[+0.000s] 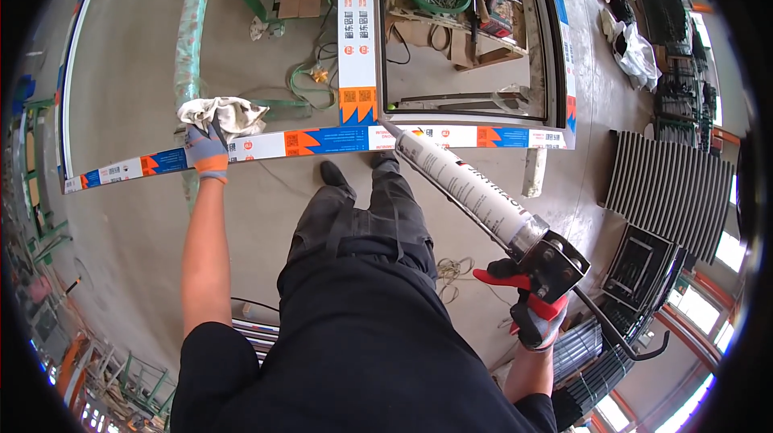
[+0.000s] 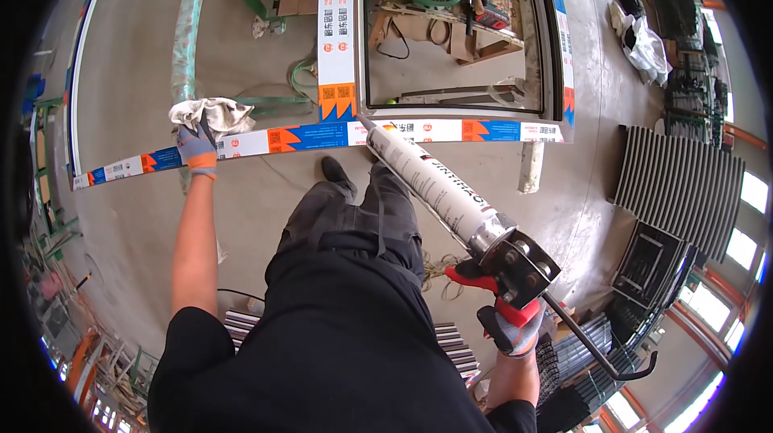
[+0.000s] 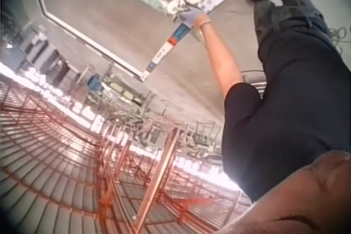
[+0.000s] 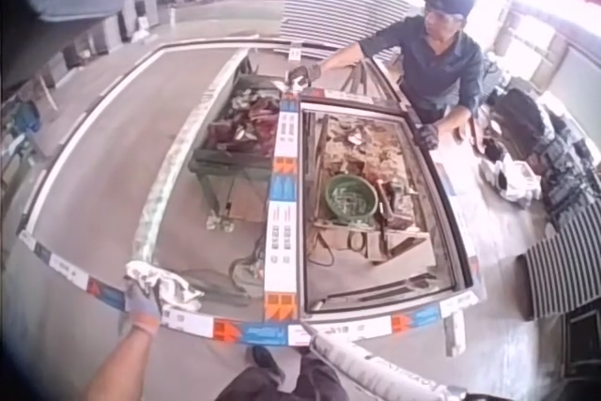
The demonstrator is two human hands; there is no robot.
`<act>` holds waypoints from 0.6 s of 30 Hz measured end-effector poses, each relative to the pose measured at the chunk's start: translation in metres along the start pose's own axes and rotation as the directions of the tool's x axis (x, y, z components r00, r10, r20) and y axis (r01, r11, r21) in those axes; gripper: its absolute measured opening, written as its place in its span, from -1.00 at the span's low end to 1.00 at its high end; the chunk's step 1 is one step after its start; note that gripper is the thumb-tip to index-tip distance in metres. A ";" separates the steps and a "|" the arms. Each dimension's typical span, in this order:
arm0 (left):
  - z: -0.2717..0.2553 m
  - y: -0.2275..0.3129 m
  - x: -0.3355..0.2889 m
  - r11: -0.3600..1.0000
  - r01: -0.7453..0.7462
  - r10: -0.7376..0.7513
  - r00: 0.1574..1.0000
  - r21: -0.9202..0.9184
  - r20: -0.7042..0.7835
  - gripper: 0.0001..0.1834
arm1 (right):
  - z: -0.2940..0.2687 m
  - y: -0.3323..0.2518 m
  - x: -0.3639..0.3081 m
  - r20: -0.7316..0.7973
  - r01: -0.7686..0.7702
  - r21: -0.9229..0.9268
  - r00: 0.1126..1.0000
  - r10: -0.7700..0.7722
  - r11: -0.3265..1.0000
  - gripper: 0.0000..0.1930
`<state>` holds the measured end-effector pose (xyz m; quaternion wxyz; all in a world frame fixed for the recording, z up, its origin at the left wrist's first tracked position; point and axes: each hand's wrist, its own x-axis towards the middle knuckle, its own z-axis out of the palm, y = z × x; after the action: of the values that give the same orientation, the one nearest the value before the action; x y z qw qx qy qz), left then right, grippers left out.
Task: Assemble a large metal window frame using a mallet, power drill, and sealant.
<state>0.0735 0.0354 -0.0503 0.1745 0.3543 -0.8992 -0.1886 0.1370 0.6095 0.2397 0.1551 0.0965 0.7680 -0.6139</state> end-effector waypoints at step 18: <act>0.011 -0.024 0.002 0.991 -0.073 0.074 0.997 0.113 0.000 -0.58 | -0.004 0.003 0.002 0.125 0.174 -0.212 0.981 -0.150 0.962 -0.17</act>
<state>0.0813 0.0202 -0.0703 0.1626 0.3307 -0.9205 -0.1301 0.1357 0.6144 0.2368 0.1553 -0.0179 0.8274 -0.5394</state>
